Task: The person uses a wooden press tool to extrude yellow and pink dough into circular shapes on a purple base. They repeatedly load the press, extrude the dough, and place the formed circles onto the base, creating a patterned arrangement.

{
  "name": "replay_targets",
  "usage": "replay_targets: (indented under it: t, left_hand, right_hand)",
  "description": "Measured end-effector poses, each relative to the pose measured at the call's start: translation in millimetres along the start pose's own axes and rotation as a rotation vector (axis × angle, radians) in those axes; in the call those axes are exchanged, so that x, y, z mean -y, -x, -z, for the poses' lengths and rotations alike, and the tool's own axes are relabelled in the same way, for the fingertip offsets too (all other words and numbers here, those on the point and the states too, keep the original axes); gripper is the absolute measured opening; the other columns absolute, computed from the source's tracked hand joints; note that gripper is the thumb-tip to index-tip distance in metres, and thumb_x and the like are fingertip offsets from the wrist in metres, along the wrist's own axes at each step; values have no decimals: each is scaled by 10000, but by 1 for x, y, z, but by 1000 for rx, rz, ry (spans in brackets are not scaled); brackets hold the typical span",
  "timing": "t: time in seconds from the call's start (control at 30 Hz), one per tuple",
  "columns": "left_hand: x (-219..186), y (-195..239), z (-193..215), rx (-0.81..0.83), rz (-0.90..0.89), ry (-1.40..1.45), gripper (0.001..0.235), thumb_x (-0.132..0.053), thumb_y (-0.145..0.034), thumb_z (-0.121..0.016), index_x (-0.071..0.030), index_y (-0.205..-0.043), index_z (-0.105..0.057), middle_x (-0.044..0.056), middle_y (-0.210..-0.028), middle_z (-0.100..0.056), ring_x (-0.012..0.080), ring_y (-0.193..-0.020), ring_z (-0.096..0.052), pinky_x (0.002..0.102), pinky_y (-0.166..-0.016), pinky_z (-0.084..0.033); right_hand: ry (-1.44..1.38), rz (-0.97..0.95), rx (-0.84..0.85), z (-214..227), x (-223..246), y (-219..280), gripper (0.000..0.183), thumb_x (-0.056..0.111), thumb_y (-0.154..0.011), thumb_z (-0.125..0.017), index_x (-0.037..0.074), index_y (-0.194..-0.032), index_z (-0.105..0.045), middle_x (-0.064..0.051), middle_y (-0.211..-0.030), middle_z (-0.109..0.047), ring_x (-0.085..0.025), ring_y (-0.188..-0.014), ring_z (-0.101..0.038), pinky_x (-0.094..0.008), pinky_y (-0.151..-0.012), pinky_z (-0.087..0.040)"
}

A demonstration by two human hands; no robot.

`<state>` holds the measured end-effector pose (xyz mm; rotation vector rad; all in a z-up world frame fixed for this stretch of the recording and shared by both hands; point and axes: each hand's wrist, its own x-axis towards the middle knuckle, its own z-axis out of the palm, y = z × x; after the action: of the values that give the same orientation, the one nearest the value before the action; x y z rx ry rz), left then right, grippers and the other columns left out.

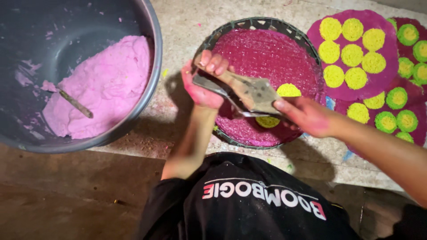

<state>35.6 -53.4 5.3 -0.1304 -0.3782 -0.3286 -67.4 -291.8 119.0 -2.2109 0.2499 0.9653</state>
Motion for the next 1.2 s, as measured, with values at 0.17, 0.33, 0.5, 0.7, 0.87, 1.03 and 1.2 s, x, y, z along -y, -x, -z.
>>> replay_targets:
  t: [0.17, 0.33, 0.5, 0.7, 0.87, 1.03, 1.2]
  left_hand:
    - [19, -23, 6, 20, -14, 9, 322, -482, -1032, -467, -163, -997, -488, -11, -916, -501, 154, -928, -530, 412, -1019, -503]
    - [-5, -47, 2, 82, 24, -57, 326, -487, -1032, -464, -169, -970, -501, -20, -889, -503, 148, -894, -534, 415, -984, -531]
    - [-33, -29, -18, 91, 14, -120, 360, -517, -1036, -452, -169, -960, -505, -16, -862, -512, 150, -870, -541, 423, -968, -547]
    - [-8, -5, -33, 55, -36, -116, 365, -529, -1039, -446, -172, -982, -500, -8, -879, -512, 159, -876, -539, 412, -938, -538]
    - [31, -11, -28, -53, 19, -102, 342, -528, -1017, -461, -190, -973, -482, -35, -893, -494, 147, -907, -503, 383, -955, -475]
    - [37, -35, -6, -63, 54, -121, 339, -523, -1021, -458, -189, -971, -480, -45, -890, -492, 139, -907, -499, 375, -956, -466]
    - [20, -59, 17, 59, 16, -144, 383, -562, -1023, -457, -186, -967, -507, -37, -867, -521, 133, -869, -545, 382, -928, -544]
  right_hand:
    - [189, 79, -146, 22, -2, 4, 760, 653, -966, -369, 16, -1205, -707, -121, -744, -696, -227, -725, -665, -419, -703, -529]
    - [111, 227, -234, 11, 23, -4, 731, 617, -964, -385, 36, -1352, -598, -67, -813, -691, -193, -704, -676, -381, -697, -524]
    - [-36, 183, -78, -10, 37, 1, 646, 549, -977, -399, 52, -1314, -636, -72, -754, -663, -164, -644, -611, -352, -616, -523]
    - [-128, 74, 22, -10, 11, 21, 612, 556, -990, -386, 45, -1075, -714, -46, -728, -636, -149, -648, -610, -341, -607, -535]
    - [-52, 72, -61, 9, -21, 31, 647, 559, -1014, -366, 8, -982, -704, -64, -682, -640, -168, -639, -603, -354, -607, -521]
    - [-43, 86, -160, 19, -28, 15, 620, 541, -995, -372, 38, -1180, -684, -60, -678, -638, -169, -648, -617, -357, -614, -520]
    - [-4, 191, -219, 22, -6, -7, 640, 539, -1001, -405, 26, -1301, -644, -103, -762, -655, -201, -690, -644, -389, -647, -526]
